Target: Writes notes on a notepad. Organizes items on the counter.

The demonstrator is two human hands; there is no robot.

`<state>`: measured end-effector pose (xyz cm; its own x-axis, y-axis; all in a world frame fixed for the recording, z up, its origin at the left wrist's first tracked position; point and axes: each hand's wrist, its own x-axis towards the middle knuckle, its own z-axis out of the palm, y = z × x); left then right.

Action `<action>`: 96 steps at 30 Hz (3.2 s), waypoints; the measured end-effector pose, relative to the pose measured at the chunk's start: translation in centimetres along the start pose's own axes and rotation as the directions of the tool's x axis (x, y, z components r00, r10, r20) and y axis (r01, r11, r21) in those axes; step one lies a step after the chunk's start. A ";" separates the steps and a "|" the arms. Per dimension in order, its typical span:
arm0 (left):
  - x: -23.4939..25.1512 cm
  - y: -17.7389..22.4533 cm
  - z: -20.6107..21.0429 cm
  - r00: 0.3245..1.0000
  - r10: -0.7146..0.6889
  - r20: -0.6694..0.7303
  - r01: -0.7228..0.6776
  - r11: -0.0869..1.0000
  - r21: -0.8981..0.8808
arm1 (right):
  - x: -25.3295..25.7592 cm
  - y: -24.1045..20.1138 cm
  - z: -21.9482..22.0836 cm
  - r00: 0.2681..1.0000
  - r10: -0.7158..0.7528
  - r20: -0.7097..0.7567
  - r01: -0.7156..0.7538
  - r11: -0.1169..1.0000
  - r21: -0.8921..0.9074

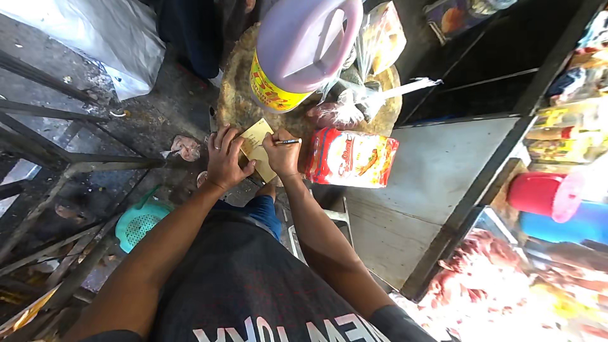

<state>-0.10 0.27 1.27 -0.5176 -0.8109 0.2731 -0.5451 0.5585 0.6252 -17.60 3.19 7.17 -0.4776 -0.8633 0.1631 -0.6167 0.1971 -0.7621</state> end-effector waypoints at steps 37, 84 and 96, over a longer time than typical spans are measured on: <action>0.2 -0.1 0.1 1.000 0.000 -0.009 0.000 1.000 0.029 | 0.2 0.0 0.3 0.997 -0.009 -0.071 0.009 1.000 -0.006; 1.0 0.5 -0.1 0.980 0.171 -0.102 -0.169 0.985 0.022 | -10.5 1.6 -3.7 0.994 -0.069 0.079 0.078 0.990 -0.117; 1.0 -0.6 1.5 0.963 0.215 -0.165 -0.214 0.977 0.019 | -9.8 3.0 -5.4 0.967 -0.171 0.190 0.192 0.977 -0.097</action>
<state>-1.29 -0.55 0.06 -0.5062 -0.6896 0.5179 -0.4343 0.7226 0.5378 -18.08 14.75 6.67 -0.2371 -0.9567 0.1691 -0.7546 0.0717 -0.6522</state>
